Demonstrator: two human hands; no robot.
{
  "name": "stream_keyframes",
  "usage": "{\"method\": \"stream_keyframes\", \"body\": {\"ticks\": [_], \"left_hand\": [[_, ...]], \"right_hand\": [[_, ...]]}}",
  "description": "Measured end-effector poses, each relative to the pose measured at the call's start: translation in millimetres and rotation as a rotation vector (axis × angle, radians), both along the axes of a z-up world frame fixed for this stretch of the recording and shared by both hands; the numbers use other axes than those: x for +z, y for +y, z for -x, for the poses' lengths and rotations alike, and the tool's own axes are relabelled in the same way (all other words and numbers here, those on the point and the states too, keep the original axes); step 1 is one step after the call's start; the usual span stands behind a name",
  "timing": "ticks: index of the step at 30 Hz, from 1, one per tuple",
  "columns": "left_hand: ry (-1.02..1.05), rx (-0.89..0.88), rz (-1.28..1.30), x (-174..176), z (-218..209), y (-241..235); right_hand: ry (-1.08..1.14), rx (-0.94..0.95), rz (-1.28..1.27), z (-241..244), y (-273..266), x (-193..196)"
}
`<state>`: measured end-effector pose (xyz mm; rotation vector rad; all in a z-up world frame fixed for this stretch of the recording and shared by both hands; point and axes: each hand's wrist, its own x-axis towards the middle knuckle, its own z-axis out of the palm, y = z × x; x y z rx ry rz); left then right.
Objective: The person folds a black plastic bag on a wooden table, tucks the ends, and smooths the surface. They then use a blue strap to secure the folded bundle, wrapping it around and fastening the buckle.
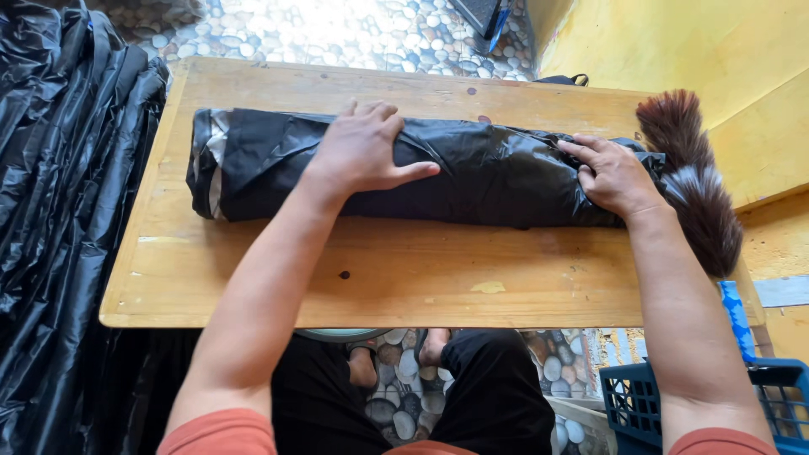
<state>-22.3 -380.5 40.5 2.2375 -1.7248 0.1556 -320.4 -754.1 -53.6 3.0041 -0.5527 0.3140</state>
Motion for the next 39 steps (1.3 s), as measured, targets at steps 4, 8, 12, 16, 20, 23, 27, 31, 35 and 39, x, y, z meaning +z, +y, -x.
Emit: {"method": "stream_keyframes", "body": {"ticks": [4,8,12,16,20,23,27,31,35,39], "left_hand": [[0.158,0.026,-0.087,-16.9,-14.4,-16.4],[0.200,0.061,-0.159,-33.2,-27.1,-28.1],[0.162,0.026,-0.202,-40.8,-32.7,-41.4],[0.203,0.025,-0.182,-40.4,-30.8,-40.7],[0.282,0.081,-0.157,-49.7,-32.1,-35.9],[0.254,0.101,-0.103,-62.3,-36.5,-38.2],[0.260,0.120,-0.143,-63.0,-34.6,-34.3],[0.265,0.115,-0.069,-91.9,-43.3,-33.2],[0.259,0.114,-0.009,-110.1,-48.9,-39.4],[0.180,0.097,0.076,-130.5,-50.4,-41.9]], "right_hand": [[-0.017,-0.019,-0.030,1.0,-0.6,4.0],[-0.063,-0.058,-0.200,-1.6,-0.4,8.0],[-0.051,-0.052,-0.128,-29.5,40.6,46.5],[-0.157,0.140,-0.250,-72.8,101.1,77.3],[-0.042,-0.011,-0.297,-91.3,107.1,63.4],[-0.049,-0.034,-0.245,-94.7,97.0,47.0],[-0.036,-0.109,-0.193,-95.0,82.5,25.0],[-0.049,-0.136,-0.106,-94.9,81.4,6.8],[-0.083,-0.137,-0.044,-94.8,81.1,0.6],[-0.056,-0.138,-0.096,-95.4,80.5,-4.7]]}}
